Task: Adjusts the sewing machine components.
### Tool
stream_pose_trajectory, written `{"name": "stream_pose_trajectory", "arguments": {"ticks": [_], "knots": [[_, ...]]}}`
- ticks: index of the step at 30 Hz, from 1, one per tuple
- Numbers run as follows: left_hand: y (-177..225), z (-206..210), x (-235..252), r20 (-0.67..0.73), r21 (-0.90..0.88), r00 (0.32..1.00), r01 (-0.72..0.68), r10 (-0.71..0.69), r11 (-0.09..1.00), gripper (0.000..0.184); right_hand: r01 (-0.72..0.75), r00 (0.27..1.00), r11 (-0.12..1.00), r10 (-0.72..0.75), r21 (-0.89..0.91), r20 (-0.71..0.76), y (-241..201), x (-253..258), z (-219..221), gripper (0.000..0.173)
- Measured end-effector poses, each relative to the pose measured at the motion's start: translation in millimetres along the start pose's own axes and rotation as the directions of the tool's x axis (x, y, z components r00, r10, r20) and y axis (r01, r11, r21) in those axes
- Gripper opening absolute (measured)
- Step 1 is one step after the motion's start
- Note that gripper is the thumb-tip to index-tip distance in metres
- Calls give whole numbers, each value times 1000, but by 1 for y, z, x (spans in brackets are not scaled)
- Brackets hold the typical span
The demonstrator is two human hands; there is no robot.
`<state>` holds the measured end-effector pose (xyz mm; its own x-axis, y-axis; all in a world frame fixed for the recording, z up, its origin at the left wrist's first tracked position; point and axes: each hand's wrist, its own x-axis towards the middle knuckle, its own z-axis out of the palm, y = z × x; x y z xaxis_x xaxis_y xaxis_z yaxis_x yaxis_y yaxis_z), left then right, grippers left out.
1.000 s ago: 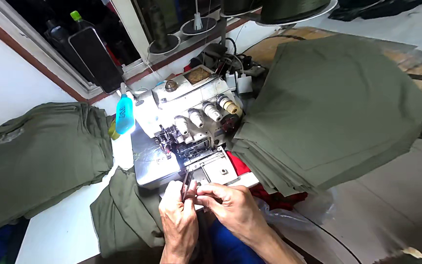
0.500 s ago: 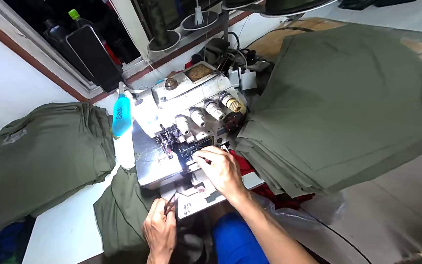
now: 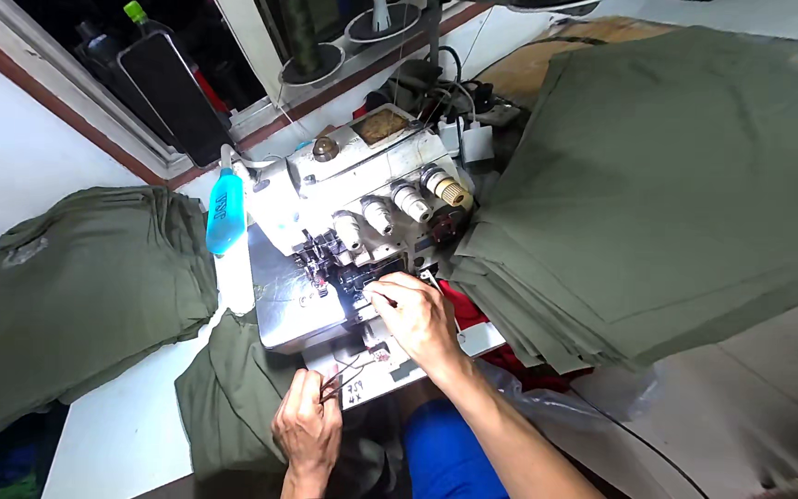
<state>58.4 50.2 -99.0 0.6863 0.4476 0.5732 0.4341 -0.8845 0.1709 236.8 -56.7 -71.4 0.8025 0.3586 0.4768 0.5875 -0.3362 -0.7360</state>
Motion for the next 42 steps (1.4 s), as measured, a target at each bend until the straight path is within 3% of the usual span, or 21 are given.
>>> {"name": "stream_pose_trajectory", "arguments": {"ticks": [8,14,42], "knots": [[1,-2,1,24,-17,999,26,-26,1000,24,-17,1000,999,18,-30,23,-3,2,0,10],[14,-21,12,297,-152,924,295,-241,944,19,-22,1000,999,22,-37,10,-6,4,3,9],[8,-17,10,304,-181,916,326,-263,928,24,8,1000,999,-8,-43,13,-6,3,3,10]]}}
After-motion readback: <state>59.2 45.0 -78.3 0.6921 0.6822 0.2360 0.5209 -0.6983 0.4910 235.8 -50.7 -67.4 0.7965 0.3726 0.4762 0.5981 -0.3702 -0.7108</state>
